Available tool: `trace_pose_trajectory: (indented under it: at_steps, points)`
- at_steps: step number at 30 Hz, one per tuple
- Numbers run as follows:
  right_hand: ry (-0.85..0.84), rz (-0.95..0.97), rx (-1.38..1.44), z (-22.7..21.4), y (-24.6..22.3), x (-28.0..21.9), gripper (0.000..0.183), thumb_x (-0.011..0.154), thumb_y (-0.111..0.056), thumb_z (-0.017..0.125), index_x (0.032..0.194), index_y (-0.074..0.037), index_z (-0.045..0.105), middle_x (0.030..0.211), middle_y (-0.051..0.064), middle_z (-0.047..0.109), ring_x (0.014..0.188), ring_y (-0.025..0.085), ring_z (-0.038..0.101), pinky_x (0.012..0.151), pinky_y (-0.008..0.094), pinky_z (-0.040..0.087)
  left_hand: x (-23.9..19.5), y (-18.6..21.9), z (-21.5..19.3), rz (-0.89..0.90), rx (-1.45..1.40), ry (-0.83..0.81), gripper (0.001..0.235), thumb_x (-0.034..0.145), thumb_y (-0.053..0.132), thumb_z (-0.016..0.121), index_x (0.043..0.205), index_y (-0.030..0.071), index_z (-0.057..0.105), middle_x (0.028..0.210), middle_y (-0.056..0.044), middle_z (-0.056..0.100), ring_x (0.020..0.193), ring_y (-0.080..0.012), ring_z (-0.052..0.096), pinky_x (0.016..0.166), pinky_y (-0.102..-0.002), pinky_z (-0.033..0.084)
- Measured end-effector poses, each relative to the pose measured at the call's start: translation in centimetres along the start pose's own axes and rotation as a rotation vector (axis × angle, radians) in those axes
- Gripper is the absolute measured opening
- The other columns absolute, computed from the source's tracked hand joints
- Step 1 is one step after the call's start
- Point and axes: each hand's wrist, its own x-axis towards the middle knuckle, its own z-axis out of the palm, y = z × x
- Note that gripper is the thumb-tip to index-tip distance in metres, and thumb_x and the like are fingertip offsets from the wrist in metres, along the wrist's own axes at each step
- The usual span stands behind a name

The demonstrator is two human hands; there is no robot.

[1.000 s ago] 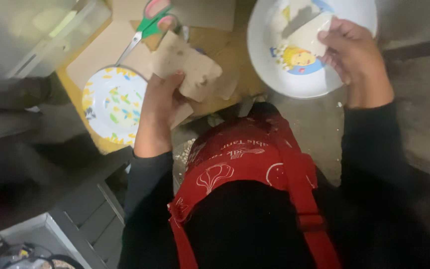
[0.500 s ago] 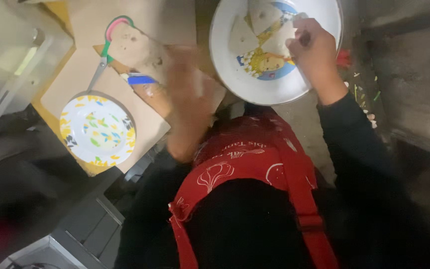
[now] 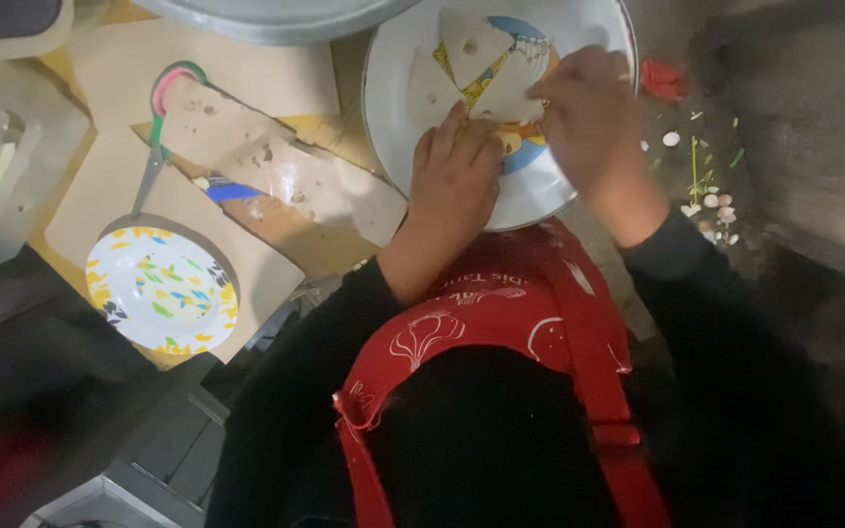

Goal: The person folds small pieces of dough into triangular shapes using both hands. They repeatedly pick up dough, fold it, and place the finished pieces onto a plate. The process is continuous and repetitive throughout the clip.

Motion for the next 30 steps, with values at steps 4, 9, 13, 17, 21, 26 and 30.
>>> trace_pose_trajectory:
  at_steps: [4,9,13,17,21,26,30]
  points:
    - [-0.032,-0.09,-0.141,0.1,-1.4,0.3,0.023,0.089,-0.002,0.07,0.108,-0.011,0.078,0.119,0.008,0.062,0.116,0.03,0.055,0.092,0.044,0.044,0.0,0.6,0.5,0.038,0.086,-0.093,0.036,0.083,0.015,0.07,0.118,0.006,0.067,0.132,-0.011,0.061,0.136,-0.0331,0.048,0.103,-0.055,0.041]
    - [-0.09,-0.116,-0.173,-0.4,-2.0,1.3,0.021,0.092,-0.008,0.072,0.111,-0.011,0.079,0.12,0.005,0.063,0.116,0.029,0.055,0.094,0.044,0.042,-0.2,0.9,0.7,0.072,0.013,-0.111,0.033,0.089,0.016,0.069,0.12,0.006,0.067,0.131,-0.008,0.061,0.13,-0.0287,0.052,0.103,-0.051,0.043]
    - [-0.138,-0.137,-0.188,-0.6,-2.0,1.5,0.02,0.093,-0.012,0.074,0.113,-0.01,0.078,0.116,0.006,0.062,0.114,0.027,0.056,0.093,0.043,0.039,-0.3,0.7,0.6,0.057,0.006,-0.144,0.035,0.085,0.016,0.069,0.118,0.003,0.068,0.128,-0.01,0.063,0.126,-0.0299,0.054,0.097,-0.05,0.044]
    - [-0.149,-0.175,-0.285,-0.3,-2.0,1.5,0.021,0.095,-0.015,0.074,0.116,-0.012,0.077,0.115,0.004,0.062,0.113,0.026,0.055,0.093,0.042,0.037,0.0,0.8,0.6,0.033,0.021,-0.152,0.031,0.085,0.016,0.068,0.114,0.004,0.069,0.126,-0.009,0.063,0.126,-0.0294,0.054,0.098,-0.053,0.045]
    - [-0.162,-0.185,-0.349,0.0,-2.3,1.2,0.02,0.101,-0.012,0.071,0.12,-0.013,0.076,0.114,0.003,0.062,0.112,0.022,0.055,0.094,0.043,0.036,-0.1,0.9,0.7,0.019,-0.008,-0.136,0.029,0.087,0.015,0.066,0.114,0.003,0.069,0.128,-0.009,0.064,0.127,-0.0296,0.054,0.1,-0.055,0.046]
    - [-0.157,-0.245,-0.397,-0.1,-2.4,1.2,0.027,0.096,-0.011,0.069,0.122,-0.011,0.075,0.115,0.002,0.061,0.113,0.022,0.054,0.094,0.042,0.034,-0.6,0.6,1.0,0.037,0.088,-0.222,0.035,0.084,0.015,0.061,0.117,0.004,0.067,0.133,-0.012,0.063,0.133,-0.0316,0.052,0.107,-0.057,0.043]
    - [-0.141,-0.261,-0.394,-0.1,-2.0,1.2,0.026,0.094,-0.015,0.073,0.12,-0.012,0.075,0.113,0.001,0.06,0.115,0.023,0.054,0.092,0.043,0.032,-1.0,0.4,1.2,0.02,0.055,-0.25,0.035,0.09,0.014,0.06,0.123,0.003,0.064,0.138,-0.012,0.061,0.139,-0.032,0.05,0.11,-0.058,0.043]
